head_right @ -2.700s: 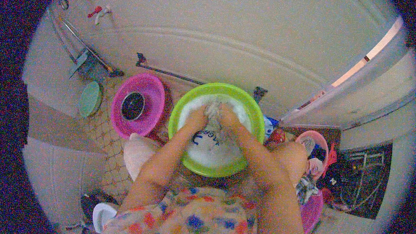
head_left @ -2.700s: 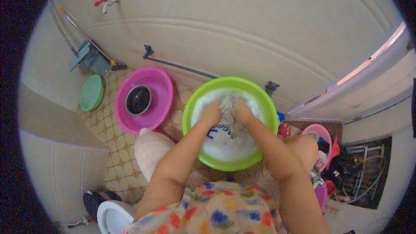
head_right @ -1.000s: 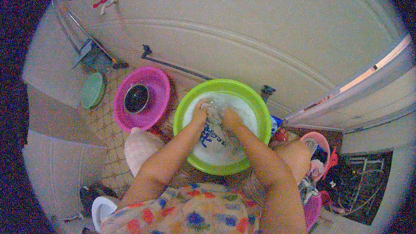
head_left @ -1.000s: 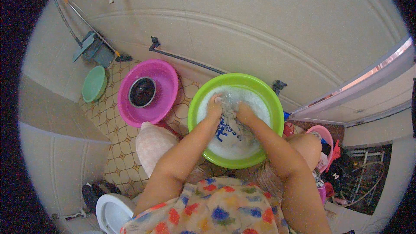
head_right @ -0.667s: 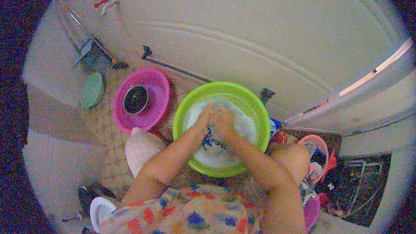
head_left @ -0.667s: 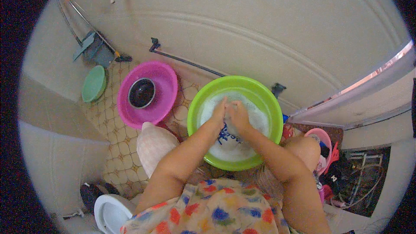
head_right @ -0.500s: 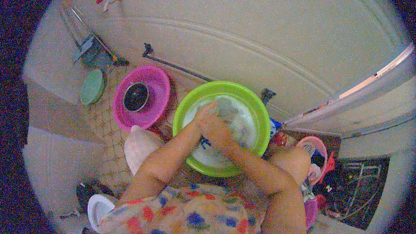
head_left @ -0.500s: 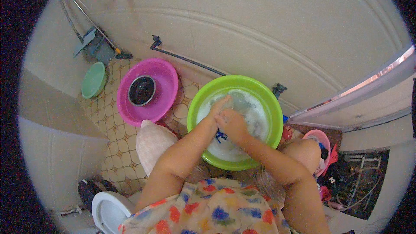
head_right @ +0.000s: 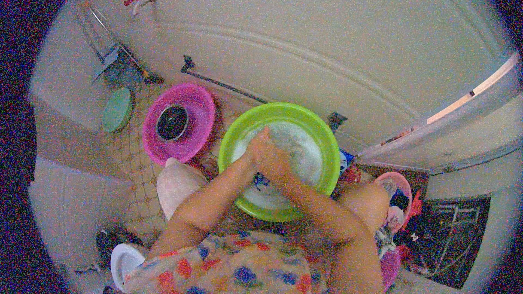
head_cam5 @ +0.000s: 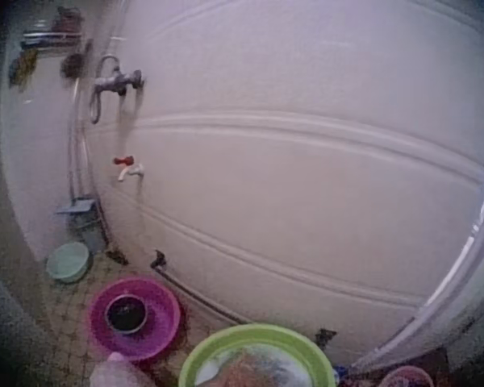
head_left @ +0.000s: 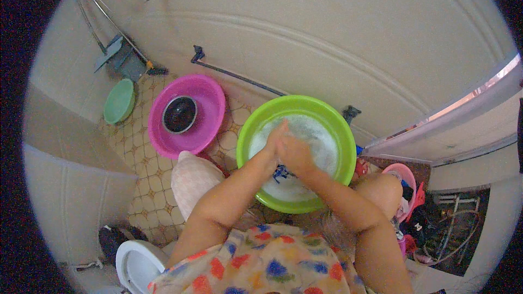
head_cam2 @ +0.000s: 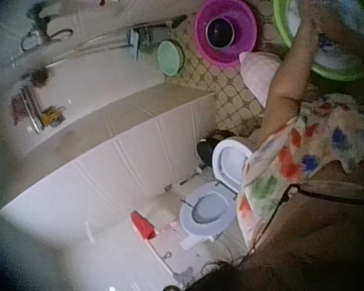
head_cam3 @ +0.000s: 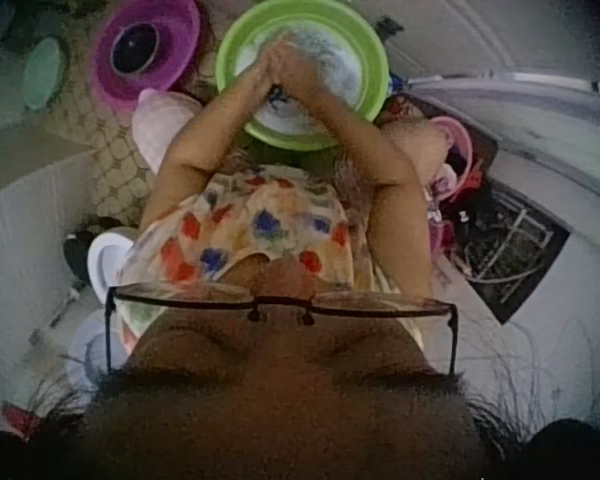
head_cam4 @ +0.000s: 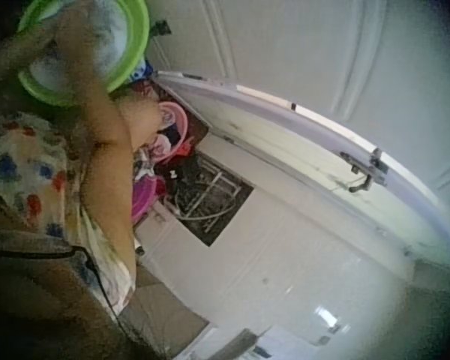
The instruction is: The person washes clothing items in a basin of soapy water by hand, scrubbing and wringing the fabric.
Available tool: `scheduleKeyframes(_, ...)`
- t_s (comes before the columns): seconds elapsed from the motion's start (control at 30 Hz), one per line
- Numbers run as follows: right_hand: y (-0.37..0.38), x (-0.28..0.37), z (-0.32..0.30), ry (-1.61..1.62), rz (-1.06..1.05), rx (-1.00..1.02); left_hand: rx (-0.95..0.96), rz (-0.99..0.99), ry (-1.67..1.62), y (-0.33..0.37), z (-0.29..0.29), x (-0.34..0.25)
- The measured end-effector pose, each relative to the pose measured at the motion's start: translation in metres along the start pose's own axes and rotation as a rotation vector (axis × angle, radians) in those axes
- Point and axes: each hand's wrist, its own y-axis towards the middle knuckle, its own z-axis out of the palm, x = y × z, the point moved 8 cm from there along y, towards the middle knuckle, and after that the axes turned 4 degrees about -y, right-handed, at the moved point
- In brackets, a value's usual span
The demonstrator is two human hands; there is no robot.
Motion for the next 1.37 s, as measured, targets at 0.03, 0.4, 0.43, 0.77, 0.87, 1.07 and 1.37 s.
scheduleKeyframes(0.03, 0.005, -0.007, 0.008, -0.090, 0.039, 0.130, -0.005, -0.017, -0.007, -0.012, 0.011, -0.002)
scheduleKeyframes(0.4, 0.003, -0.003, 0.001, 0.074, 0.070, 0.050, -0.220, 0.121, 0.111, 0.003, -0.029, -0.005)
scheduleKeyframes(0.43, 0.005, -0.002, -0.008, 0.146, 0.011, -0.072, -0.234, 0.144, 0.131, 0.003, -0.034, -0.005)
scheduleKeyframes(0.77, 0.013, -0.113, 0.032, 0.353, 0.457, -0.063, -0.438, 0.348, 0.417, -0.016, -0.025, -0.040)
scheduleKeyframes(0.87, 0.009, -0.118, 0.029, 0.498, 0.521, -0.118, -0.518, 0.448, 0.520, -0.021, -0.033, -0.053)
scheduleKeyframes(1.07, -0.005, -0.115, 0.083, 0.218, 0.514, 0.216, -0.509, 0.478, 0.517, 0.011, -0.080, -0.039)
scheduleKeyframes(1.37, -0.010, -0.128, 0.098, 0.383, 0.640, 0.094, -0.410, 0.324, 0.231, 0.028, -0.079, 0.001)
